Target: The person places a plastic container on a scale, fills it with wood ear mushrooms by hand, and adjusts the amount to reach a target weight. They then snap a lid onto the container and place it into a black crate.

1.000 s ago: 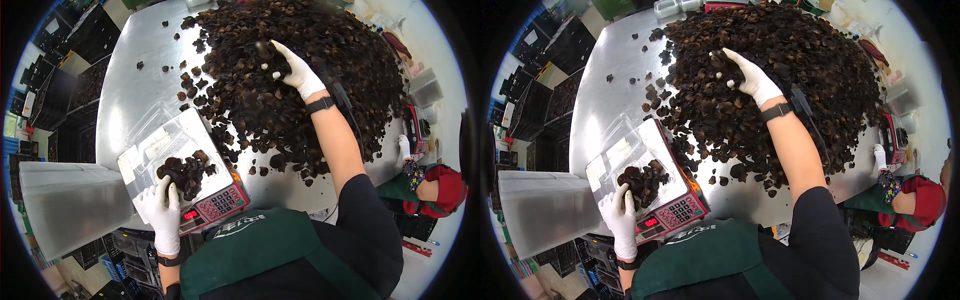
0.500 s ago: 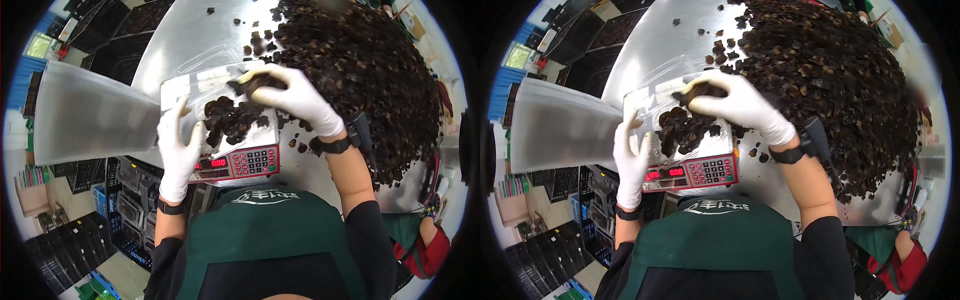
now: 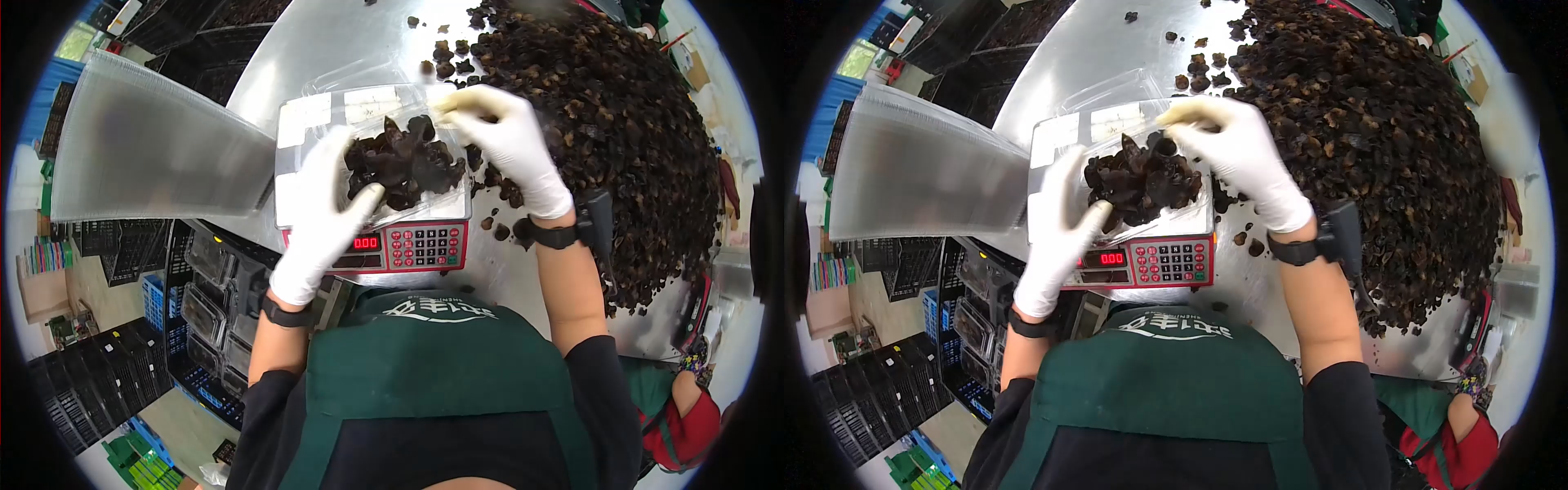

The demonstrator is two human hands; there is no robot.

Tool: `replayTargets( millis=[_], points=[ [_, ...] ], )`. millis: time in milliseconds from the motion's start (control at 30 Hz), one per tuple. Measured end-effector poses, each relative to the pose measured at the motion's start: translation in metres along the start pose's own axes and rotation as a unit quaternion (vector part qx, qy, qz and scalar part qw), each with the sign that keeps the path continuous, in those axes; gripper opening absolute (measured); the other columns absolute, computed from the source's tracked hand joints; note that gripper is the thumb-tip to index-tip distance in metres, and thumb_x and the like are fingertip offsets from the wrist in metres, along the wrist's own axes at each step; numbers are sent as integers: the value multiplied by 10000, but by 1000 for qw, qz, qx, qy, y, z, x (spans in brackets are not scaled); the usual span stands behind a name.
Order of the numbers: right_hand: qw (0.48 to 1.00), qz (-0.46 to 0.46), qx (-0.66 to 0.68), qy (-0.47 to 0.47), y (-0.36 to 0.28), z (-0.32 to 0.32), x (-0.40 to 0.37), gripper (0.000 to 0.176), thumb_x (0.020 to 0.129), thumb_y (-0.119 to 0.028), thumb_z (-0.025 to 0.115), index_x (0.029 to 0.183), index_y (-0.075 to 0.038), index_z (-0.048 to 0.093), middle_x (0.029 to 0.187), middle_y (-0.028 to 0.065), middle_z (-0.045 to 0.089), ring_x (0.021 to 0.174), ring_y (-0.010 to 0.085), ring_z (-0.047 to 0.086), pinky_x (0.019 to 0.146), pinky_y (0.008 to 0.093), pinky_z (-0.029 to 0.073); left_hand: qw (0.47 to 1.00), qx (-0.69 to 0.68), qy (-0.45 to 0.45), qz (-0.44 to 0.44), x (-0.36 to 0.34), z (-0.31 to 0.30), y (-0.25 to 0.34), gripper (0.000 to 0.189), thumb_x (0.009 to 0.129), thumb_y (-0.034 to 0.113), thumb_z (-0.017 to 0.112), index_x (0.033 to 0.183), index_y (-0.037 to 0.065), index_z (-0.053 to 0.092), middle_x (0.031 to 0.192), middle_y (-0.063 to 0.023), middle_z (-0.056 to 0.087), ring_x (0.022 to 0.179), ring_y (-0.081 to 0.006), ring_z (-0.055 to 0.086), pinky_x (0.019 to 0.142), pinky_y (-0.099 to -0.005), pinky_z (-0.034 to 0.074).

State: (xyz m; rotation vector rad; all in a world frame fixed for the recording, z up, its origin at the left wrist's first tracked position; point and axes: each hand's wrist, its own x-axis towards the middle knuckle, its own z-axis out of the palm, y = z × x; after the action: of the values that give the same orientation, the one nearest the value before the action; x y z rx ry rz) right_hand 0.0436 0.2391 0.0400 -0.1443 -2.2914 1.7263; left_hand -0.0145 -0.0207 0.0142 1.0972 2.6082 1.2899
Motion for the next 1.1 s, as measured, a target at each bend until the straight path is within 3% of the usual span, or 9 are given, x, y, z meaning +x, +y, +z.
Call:
replayTargets(
  millis=[167,300,533,633,733,900,1000,1067,1100],
  points=[
    [977,144,52,147,24,-46,-33,179,923,-157,668,1066,-77,739,871,-25,702,642,-16,504,488,158,262,979,-86,158,-98,16,-59,-22,441,951,120,639,1372,35,543,1316,-148,606,1213,-214,580,1043,-338,447],
    [965,207,27,161,56,-57,-76,194,936,-162,657,1088,-64,728,871,-19,693,667,5,524,517,165,301,976,-135,115,-122,28,-84,-27,404,967,156,629,1346,34,565,1221,-116,662,1122,-182,629,955,-305,497],
    [966,225,-4,124,67,-47,-95,193,952,-104,623,1096,-20,721,870,9,691,693,46,551,643,192,414,971,209,87,-78,87,-29,-94,507,881,352,688,1261,25,612,967,-144,699,838,-228,675,792,-342,531],
    [977,188,-15,98,57,-41,-88,194,957,-110,618,1092,-13,719,867,12,691,698,51,555,647,198,418,960,242,27,-138,110,-19,-105,552,848,416,707,1222,20,613,934,-147,690,833,-261,667,786,-383,526],
    [975,204,-8,91,46,-32,-87,192,950,-96,610,1084,-13,719,871,13,696,711,50,564,662,204,442,948,287,-30,-133,114,-5,-122,741,877,503,587,1381,-32,489,1260,-286,609,1209,-438,555,1074,-465,405],
    [992,105,-22,73,26,-15,-81,227,910,-33,575,1104,-19,691,1003,40,711,903,86,638,742,231,512,968,233,71,-63,105,6,-140,737,881,437,627,1433,-18,449,1406,-266,513,1324,-426,465,1106,-500,364],
    [992,91,86,-5,8,-7,-54,411,848,51,417,1176,-29,652,1136,75,686,1024,120,636,793,253,545,967,223,102,-76,99,7,-131,715,876,306,653,1471,11,389,1012,-173,599,899,-289,589,849,-405,485],
    [986,41,149,-59,2,8,-34,454,860,35,369,1230,-36,622,1195,95,660,1064,153,639,817,278,569,972,191,100,-88,97,5,-124,710,871,251,664,1475,12,379,793,-111,600,721,-213,625,743,-368,523],
    [981,64,161,-84,2,13,-27,414,902,39,375,1233,-20,617,1215,88,659,1101,145,631,760,248,567,973,189,95,-94,94,4,-118,708,872,253,666,1474,12,381,801,-111,603,732,-211,625,747,-367,521]
  ],
)
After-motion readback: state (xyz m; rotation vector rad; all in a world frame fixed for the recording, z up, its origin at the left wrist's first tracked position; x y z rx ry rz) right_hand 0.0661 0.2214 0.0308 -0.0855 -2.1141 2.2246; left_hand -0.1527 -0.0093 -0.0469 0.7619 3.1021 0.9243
